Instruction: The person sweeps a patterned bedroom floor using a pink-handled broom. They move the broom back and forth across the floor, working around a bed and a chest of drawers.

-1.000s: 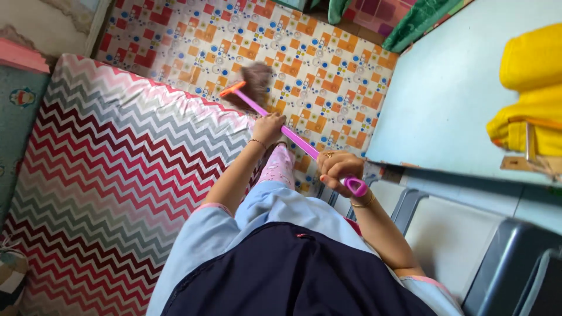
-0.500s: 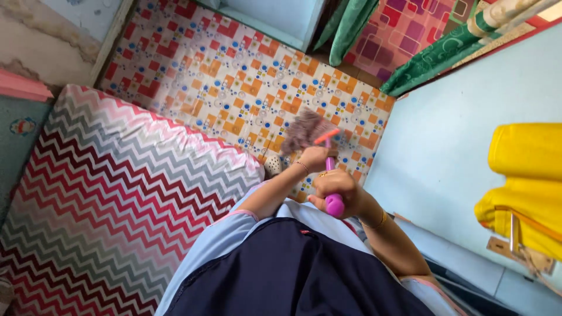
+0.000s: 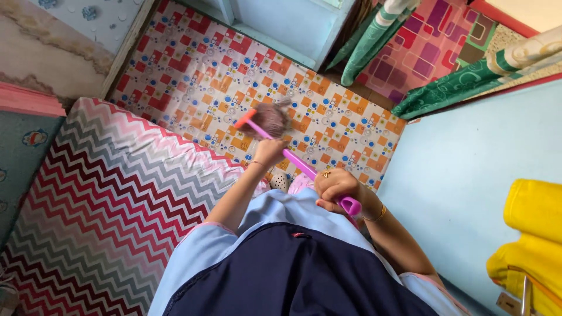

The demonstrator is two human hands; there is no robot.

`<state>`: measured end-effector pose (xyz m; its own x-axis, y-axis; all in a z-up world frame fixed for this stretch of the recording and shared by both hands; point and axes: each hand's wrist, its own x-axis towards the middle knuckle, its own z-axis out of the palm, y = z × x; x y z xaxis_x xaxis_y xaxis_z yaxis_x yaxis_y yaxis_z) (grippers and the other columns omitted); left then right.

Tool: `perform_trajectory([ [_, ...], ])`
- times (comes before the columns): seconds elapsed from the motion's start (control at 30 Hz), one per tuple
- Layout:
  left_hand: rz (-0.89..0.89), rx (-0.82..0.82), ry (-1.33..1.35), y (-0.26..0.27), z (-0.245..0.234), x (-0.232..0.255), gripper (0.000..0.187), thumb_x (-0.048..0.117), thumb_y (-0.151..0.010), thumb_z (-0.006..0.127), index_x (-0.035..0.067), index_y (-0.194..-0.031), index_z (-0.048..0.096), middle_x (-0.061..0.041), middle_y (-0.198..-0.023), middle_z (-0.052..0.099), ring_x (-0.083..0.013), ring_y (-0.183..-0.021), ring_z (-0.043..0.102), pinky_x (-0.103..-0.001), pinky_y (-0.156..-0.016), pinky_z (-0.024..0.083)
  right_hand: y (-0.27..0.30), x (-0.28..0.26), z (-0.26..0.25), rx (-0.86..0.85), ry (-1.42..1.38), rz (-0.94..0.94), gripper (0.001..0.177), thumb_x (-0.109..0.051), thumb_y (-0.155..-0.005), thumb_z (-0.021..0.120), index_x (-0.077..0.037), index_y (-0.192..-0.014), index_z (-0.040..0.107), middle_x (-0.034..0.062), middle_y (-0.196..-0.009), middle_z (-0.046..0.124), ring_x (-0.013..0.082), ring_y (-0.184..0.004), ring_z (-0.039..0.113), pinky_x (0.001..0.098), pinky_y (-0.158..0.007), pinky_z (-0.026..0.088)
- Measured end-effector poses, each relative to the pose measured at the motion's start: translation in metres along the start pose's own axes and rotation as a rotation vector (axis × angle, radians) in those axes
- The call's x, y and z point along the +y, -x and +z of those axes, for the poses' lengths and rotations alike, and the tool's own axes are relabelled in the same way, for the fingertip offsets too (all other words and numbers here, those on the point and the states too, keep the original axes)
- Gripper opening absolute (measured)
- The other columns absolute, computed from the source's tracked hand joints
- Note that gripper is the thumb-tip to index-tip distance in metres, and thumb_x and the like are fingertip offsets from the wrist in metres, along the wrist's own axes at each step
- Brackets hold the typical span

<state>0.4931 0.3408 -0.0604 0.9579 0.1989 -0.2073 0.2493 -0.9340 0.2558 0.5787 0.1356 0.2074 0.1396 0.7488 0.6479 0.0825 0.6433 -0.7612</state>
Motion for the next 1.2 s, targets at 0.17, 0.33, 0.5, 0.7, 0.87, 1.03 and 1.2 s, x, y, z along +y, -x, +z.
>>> perform_trajectory([
  [0.17,-0.237,0.131,-0.065,-0.015,0.03,-0.067,0.007,0.028,-0.093,0.066,0.029,-0.095,0.073,0.004,-0.081,0.075,-0.0232,-0.086,0.078,-0.044,-0.079,0.063,-0.027,0.026,-0.021,-0.014,-0.059,0.034,0.032,0.011,-0.088,0.067,-0.003,-0.062,0.056,0.0109,-0.058,0.055,0.0275,-0.051,0.056,0.0383,-0.058,0.053],
  [0.33,-0.283,0.238,-0.002,-0.078,0.02,-0.05,0.006,0.032,-0.091,0.068,0.031,-0.094,0.072,0.006,-0.083,0.075,-0.0215,-0.084,0.077,-0.039,-0.073,0.063,-0.065,0.039,-0.064,-0.103,0.019,0.045,0.031,0.008,-0.088,0.068,-0.003,-0.062,0.056,0.0124,-0.059,0.056,0.0303,-0.049,0.055,0.0391,-0.052,0.051],
  [0.5,-0.256,0.256,0.165,-0.155,-0.019,-0.009,0.005,0.035,-0.089,0.064,0.036,-0.09,0.069,0.008,-0.082,0.074,-0.0185,-0.08,0.077,-0.038,-0.074,0.063,-0.158,0.04,-0.105,-0.254,0.097,0.046,0.037,0.002,-0.088,0.067,-0.009,-0.055,0.054,0.0072,-0.054,0.054,0.0244,-0.042,0.05,0.036,-0.045,0.045],
  [0.7,-0.181,0.097,0.456,-0.191,-0.086,-0.005,0.013,0.038,-0.095,0.058,0.035,-0.103,0.068,0.003,-0.104,0.078,-0.0232,-0.101,0.076,-0.042,-0.092,0.059,-0.23,0.085,-0.12,-0.514,-0.08,-0.068,0.039,-0.001,-0.089,0.069,-0.01,-0.055,0.053,0.0074,-0.053,0.049,0.025,-0.037,0.047,0.0384,-0.04,0.044],
  [0.87,-0.289,0.151,0.355,-0.203,-0.083,-0.051,0.014,0.03,-0.084,0.065,0.035,-0.097,0.064,0.007,-0.094,0.078,-0.0215,-0.099,0.077,-0.05,-0.112,0.044,-0.273,0.113,-0.139,-0.646,-0.227,-0.119,0.039,-0.001,-0.089,0.067,-0.01,-0.056,0.05,0.0056,-0.055,0.045,0.0227,-0.039,0.044,0.0358,-0.042,0.042],
  [1.03,-0.507,0.416,0.144,-0.175,-0.068,-0.13,0.017,0.027,-0.077,0.074,0.033,-0.091,0.067,0.009,-0.087,0.077,-0.017,-0.085,0.077,-0.041,-0.099,0.048,-0.306,0.153,-0.137,-0.723,-0.225,-0.164,0.041,-0.004,-0.094,0.064,-0.011,-0.057,0.048,0.0057,-0.058,0.046,0.0234,-0.042,0.046,0.0356,-0.045,0.042],
  [1.2,-0.776,0.354,0.375,-0.13,-0.079,-0.208,0.016,0.024,-0.08,0.068,0.025,-0.093,0.06,0.004,-0.104,0.072,-0.0291,-0.097,0.074,-0.047,-0.09,0.058,-0.329,0.196,-0.12,-0.746,-0.275,-0.076,0.038,-0.016,-0.097,0.07,-0.008,-0.064,0.052,0.0082,-0.065,0.051,0.0296,-0.05,0.051,0.0404,-0.047,0.043],
])
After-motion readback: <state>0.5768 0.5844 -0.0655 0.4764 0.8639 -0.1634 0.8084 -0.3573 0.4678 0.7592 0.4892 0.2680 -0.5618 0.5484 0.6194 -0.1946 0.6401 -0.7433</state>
